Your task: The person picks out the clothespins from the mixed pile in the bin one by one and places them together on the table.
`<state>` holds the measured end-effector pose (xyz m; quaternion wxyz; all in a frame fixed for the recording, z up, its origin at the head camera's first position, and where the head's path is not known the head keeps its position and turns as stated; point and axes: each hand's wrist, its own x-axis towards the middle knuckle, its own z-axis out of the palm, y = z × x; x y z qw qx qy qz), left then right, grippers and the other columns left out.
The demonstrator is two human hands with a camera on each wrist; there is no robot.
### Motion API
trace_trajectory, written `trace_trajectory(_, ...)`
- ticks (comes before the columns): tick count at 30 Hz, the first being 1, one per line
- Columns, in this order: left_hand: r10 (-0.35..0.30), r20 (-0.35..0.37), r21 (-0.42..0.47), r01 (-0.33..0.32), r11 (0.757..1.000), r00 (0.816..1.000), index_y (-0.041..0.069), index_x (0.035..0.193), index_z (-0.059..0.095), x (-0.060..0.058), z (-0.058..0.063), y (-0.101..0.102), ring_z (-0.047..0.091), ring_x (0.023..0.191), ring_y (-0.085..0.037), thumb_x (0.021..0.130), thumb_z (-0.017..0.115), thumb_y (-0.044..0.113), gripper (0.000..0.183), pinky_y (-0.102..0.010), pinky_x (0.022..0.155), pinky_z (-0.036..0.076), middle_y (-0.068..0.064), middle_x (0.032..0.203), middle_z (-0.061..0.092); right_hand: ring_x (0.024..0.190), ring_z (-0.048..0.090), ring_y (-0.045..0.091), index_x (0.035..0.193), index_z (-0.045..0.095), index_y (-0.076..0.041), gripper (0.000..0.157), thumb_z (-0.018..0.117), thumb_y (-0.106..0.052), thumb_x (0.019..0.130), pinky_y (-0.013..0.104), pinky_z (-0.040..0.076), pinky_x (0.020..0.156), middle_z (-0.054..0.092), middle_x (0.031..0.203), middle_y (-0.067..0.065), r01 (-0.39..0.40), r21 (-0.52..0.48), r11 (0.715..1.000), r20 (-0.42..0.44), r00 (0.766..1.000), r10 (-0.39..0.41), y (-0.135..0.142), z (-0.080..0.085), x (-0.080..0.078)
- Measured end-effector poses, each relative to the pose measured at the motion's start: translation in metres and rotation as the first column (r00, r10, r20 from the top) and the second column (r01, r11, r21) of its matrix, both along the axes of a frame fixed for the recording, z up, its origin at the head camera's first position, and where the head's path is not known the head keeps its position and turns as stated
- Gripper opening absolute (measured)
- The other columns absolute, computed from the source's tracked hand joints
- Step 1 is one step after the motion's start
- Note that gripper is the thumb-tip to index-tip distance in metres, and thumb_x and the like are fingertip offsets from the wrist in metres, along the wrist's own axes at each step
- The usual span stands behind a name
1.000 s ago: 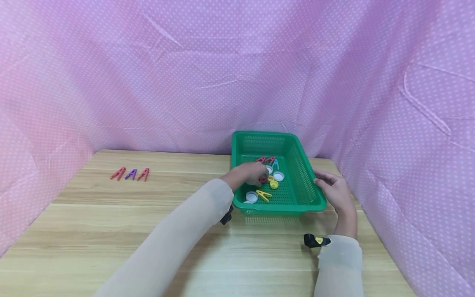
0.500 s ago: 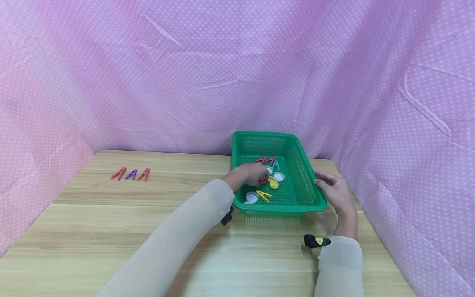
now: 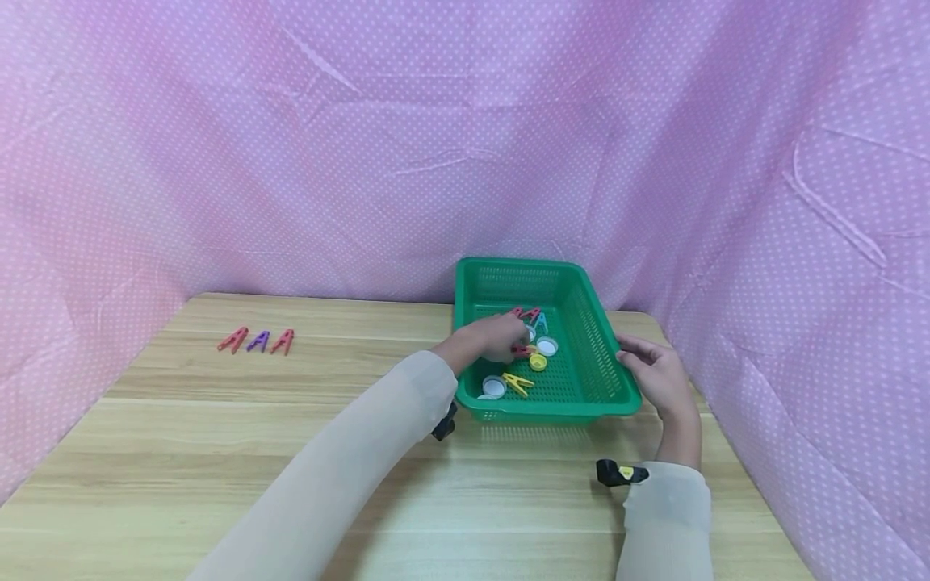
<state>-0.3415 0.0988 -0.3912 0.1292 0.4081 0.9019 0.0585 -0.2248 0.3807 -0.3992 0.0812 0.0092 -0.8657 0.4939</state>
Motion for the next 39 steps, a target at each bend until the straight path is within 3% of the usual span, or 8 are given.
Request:
trace_trajectory(5, -0.004, -0.008, 0.059, 0.004, 0.998, 1.0, 0.014, 0.095, 0.074, -0.002, 0.0, 0.0, 0.05, 0.075, -0.013, 0.096, 0.069, 0.008, 0.008, -0.025, 0.066, 0.038, 0.002, 0.088, 0.063, 0.102, 0.057, -0.011, 0.143, 0.056, 0.002, 0.049, 0.062, -0.027, 0.104, 0.008, 0.047, 0.083, 0.068, 0.12, -0.017, 0.009, 0.017, 1.0, 0.011, 1.0, -0.009, 0.001, 0.0, 0.0)
trace_trajectory(10, 0.003, -0.002, 0.08, -0.003, 0.997, 1.0, 0.015, 0.099, 0.076, -0.002, 0.001, -0.001, 0.05, 0.08, -0.014, 0.095, 0.071, 0.01, 0.008, -0.025, 0.067, 0.04, 0.003, 0.09, 0.062, 0.104, 0.056, -0.012, 0.144, 0.056, 0.001, 0.05, 0.062, -0.028, 0.104, 0.008, 0.046, 0.083, 0.067, 0.127, -0.01, 0.015, 0.035, 0.999, 0.027, 1.0, -0.016, 0.001, 0.0, -0.001)
trace_trajectory(13, -0.009, 0.004, 0.09, 0.009, 0.996, 1.0, 0.015, 0.097, 0.074, -0.002, 0.004, -0.002, 0.048, 0.073, -0.012, 0.096, 0.071, 0.01, 0.006, -0.023, 0.061, 0.038, 0.002, 0.084, 0.06, 0.104, 0.055, -0.013, 0.145, 0.055, 0.0, 0.05, 0.061, -0.028, 0.104, 0.007, 0.045, 0.084, 0.067, 0.129, -0.008, 0.015, 0.043, 0.999, 0.034, 0.999, -0.017, 0.001, 0.0, -0.001)
trace_trajectory(18, -0.053, -0.05, 0.101, 0.058, 0.993, 0.997, 0.014, 0.089, 0.071, -0.002, 0.01, -0.002, 0.04, 0.066, -0.01, 0.097, 0.068, 0.012, 0.009, -0.023, 0.057, 0.033, 0.003, 0.075, 0.054, 0.106, 0.054, -0.012, 0.145, 0.055, 0.0, 0.051, 0.061, -0.03, 0.104, 0.007, 0.044, 0.084, 0.067, 0.125, -0.013, 0.016, 0.045, 0.999, 0.034, 0.999, -0.017, 0.001, -0.001, -0.001)
trace_trajectory(26, -0.085, -0.137, 0.074, 0.095, 0.993, 0.987, 0.009, 0.107, 0.077, 0.002, 0.027, -0.006, 0.046, 0.078, -0.012, 0.099, 0.066, 0.014, 0.014, -0.024, 0.066, 0.039, 0.003, 0.091, 0.064, 0.106, 0.055, -0.009, 0.145, 0.057, -0.003, 0.053, 0.062, -0.035, 0.104, 0.008, 0.044, 0.083, 0.067, 0.122, -0.017, 0.023, 0.047, 0.999, 0.046, 0.999, -0.025, -0.002, 0.003, 0.004)
trace_trajectory(39, -0.119, -0.214, 0.1, 0.143, 0.985, 0.969, 0.009, 0.113, 0.074, 0.015, 0.05, -0.024, 0.051, 0.087, -0.012, 0.097, 0.067, 0.013, 0.018, -0.023, 0.075, 0.047, 0.002, 0.098, 0.062, 0.098, 0.061, -0.009, 0.145, 0.056, 0.0, 0.052, 0.063, -0.031, 0.103, 0.01, 0.048, 0.08, 0.068, 0.112, -0.023, 0.013, 0.014, 1.0, 0.038, 0.999, -0.014, -0.003, 0.004, 0.004)
